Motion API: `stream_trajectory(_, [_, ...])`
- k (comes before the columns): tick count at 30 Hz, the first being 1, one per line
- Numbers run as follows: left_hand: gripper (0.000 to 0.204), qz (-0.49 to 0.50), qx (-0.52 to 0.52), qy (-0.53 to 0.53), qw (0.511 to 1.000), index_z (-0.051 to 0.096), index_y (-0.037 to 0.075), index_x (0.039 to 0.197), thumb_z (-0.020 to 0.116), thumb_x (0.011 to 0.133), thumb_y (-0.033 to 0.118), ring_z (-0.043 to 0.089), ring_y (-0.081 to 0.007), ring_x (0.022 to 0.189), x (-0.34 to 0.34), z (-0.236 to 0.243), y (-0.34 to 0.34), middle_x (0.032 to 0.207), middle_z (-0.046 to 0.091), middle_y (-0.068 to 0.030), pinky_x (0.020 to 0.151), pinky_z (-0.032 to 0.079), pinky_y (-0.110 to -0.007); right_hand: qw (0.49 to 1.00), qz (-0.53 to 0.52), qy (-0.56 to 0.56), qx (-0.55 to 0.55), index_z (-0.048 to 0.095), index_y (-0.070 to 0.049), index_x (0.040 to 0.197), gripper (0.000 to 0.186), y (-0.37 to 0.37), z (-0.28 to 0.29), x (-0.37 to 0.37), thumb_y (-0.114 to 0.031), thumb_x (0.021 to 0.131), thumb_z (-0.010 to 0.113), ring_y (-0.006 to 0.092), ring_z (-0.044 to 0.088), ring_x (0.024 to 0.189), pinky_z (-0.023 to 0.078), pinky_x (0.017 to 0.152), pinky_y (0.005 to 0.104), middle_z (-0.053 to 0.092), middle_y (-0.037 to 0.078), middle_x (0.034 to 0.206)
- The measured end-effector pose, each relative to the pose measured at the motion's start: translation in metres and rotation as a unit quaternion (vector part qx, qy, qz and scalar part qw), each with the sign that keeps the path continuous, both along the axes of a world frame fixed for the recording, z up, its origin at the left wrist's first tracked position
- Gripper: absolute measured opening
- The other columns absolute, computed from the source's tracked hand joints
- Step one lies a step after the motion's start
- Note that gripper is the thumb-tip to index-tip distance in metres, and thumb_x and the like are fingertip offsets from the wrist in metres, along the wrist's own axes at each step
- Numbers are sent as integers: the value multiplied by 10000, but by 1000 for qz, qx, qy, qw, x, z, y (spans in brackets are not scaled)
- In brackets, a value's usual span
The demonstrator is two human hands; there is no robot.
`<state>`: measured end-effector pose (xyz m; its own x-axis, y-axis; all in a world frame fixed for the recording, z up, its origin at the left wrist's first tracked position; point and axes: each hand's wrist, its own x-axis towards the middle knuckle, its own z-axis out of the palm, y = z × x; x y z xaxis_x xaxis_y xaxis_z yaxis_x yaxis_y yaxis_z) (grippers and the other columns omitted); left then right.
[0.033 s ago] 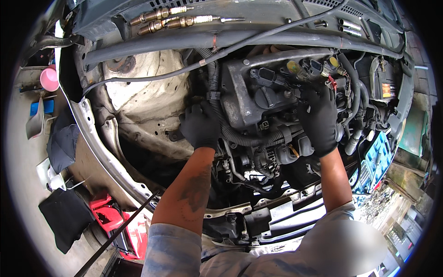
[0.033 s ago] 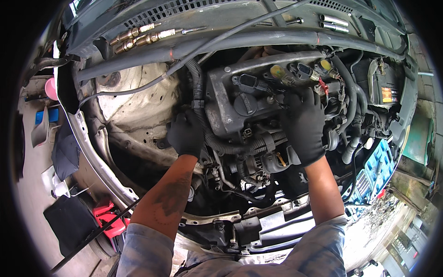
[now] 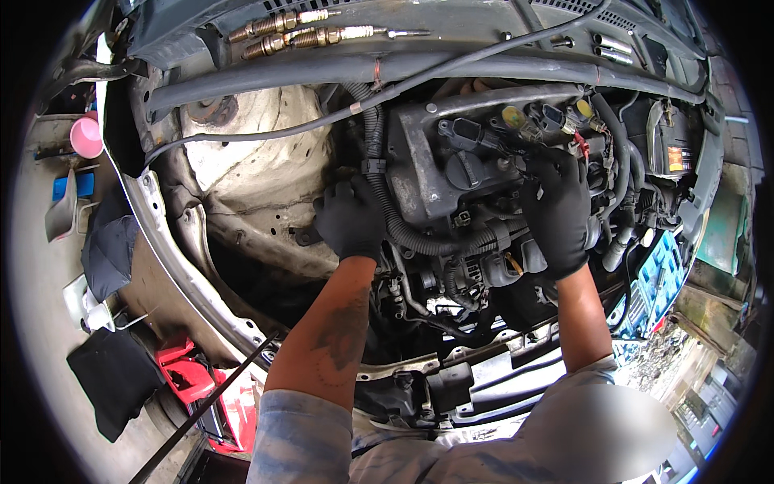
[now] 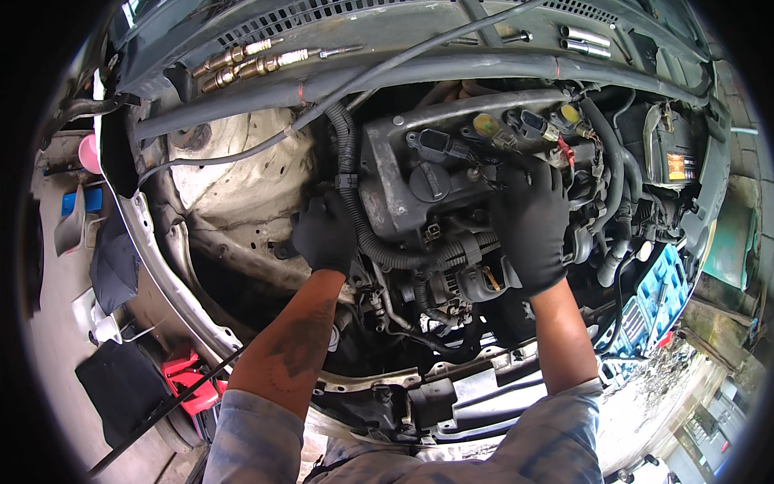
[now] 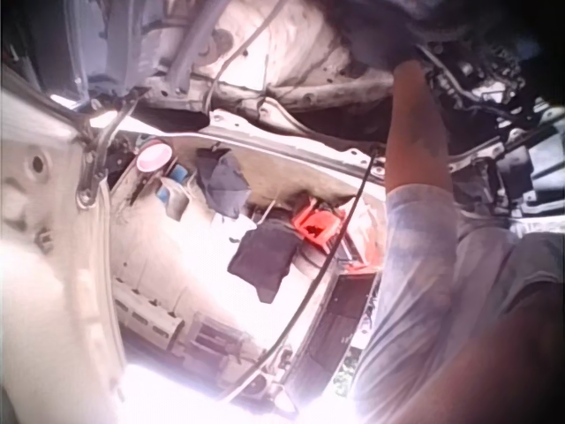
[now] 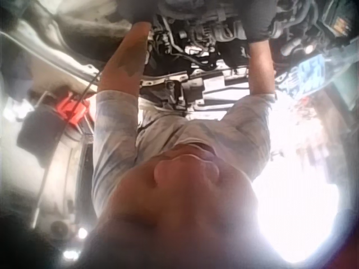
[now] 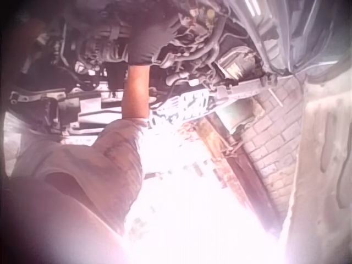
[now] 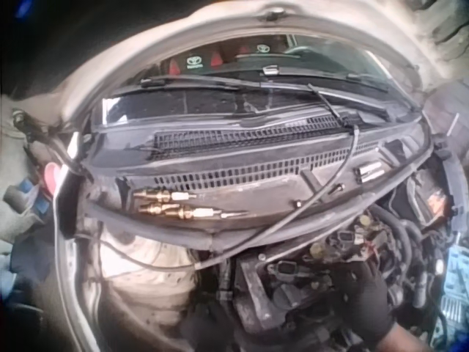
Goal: The person works on a car engine with the hood open, using their hands to disconnect and reconnect various electrical connectors and wires. They manipulate components within the engine bay while another person stands nearby.
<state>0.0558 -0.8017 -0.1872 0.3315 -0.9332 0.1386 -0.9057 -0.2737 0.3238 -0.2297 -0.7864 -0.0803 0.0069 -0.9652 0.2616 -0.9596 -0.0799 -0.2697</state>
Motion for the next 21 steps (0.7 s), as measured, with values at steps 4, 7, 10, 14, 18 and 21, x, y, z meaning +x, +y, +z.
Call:
stream_trajectory(4, [361,-2,-9,-3,1000,706,50,829,525,986,320,649,-478,800,-1,0,-1,819,720,-208,719,517,-594,994,-27,-90,-54,750,-110,1132,319,22,-1,6,-10,836,686,311,704,900,575,787,384,721,114,1075])
stream_trajectory(7, [339,-4,-4,-20,1000,707,47,829,537,970,304,658,-453,816,-2,-1,-1,860,722,-191,685,533,-565,965,-86,-230,-87,749,-74,1124,289,32,-13,-10,32,868,666,260,731,825,574,752,328,745,127,980])
stream_trajectory(10, [335,5,10,-26,1000,717,46,847,540,965,304,664,-443,826,-2,0,-1,888,725,-186,672,543,-552,944,-115,-304,-47,748,-41,1104,250,39,2,-16,40,881,669,215,738,820,570,749,303,755,139,965])
stream_trajectory(14, [349,11,28,-27,999,728,44,867,532,970,313,667,-449,825,-2,-1,-2,903,730,-193,677,544,-554,991,-11,-130,29,745,-29,1073,246,30,17,-8,-117,847,786,302,697,919,559,799,400,736,136,1000])
stream_trajectory(18, [352,9,34,-13,999,731,43,875,529,973,314,670,-456,829,-4,0,-2,907,731,-196,682,546,-556,988,-106,-113,13,719,-52,1101,388,31,-10,-1,-250,793,849,374,621,1031,514,881,485,668,133,1154])
stream_trajectory(21, [352,13,31,-16,999,730,42,876,529,974,314,671,-461,832,0,-2,-2,909,730,-202,690,547,-563,994,-88,-50,-47,705,-75,1112,414,16,-9,12,-271,775,844,376,602,1062,491,909,508,639,116,1193])
